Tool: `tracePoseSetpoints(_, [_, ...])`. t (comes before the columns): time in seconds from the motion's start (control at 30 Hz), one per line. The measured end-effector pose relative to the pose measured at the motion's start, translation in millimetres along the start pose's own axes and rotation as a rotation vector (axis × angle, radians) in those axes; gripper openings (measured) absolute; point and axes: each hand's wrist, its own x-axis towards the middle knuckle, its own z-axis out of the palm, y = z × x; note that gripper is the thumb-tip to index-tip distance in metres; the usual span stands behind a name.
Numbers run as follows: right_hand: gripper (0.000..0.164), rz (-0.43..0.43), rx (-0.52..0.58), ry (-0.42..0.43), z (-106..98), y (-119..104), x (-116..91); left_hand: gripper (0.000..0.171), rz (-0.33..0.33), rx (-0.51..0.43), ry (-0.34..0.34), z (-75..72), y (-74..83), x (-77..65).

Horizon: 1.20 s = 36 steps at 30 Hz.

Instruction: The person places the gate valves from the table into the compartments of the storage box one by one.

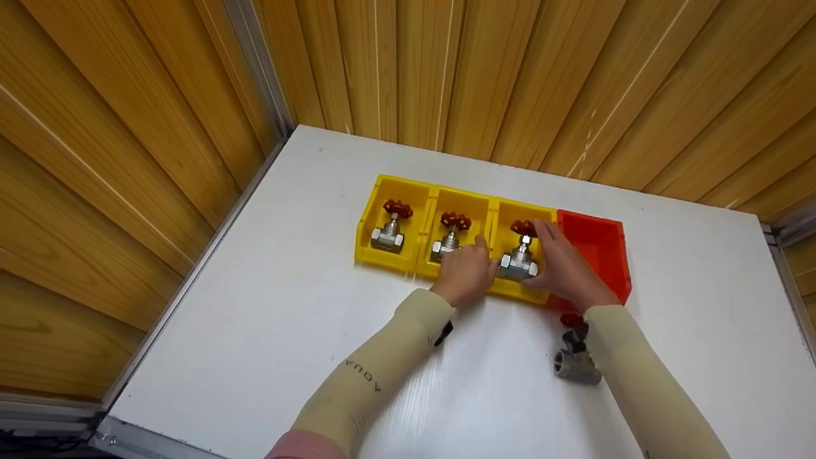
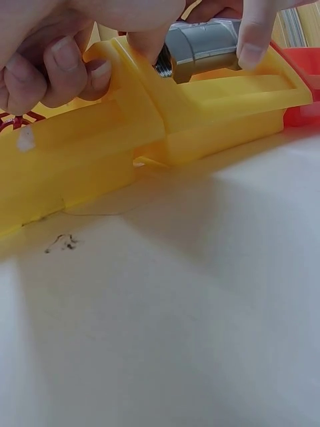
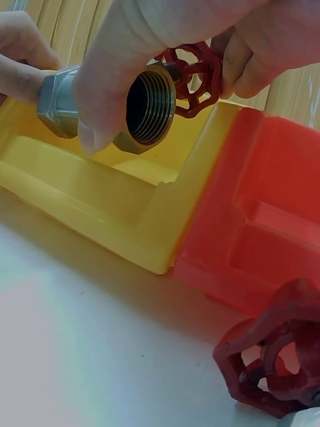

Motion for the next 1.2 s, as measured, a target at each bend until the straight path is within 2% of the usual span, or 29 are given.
tracePoseSetpoints(0.6, [0.117, -0.015, -0.054, 0.000, 3, 6, 15, 0.060, -0.020, -0.032, -0.015, 0.6, 0.4, 0.9])
tracePoseSetpoints(0.87, [0.115, -0.059, -0.093, -0.016, 10, 8, 20, 0.059, -0.018, -0.007, 0.006, 2.2, 0.4, 0.9])
tracePoseSetpoints(1.2, [0.113, -0.082, -0.156, 0.000, 13, 8, 27, 0.058, -0.028, -0.034, -0.017, 1.6, 0.2, 1.6])
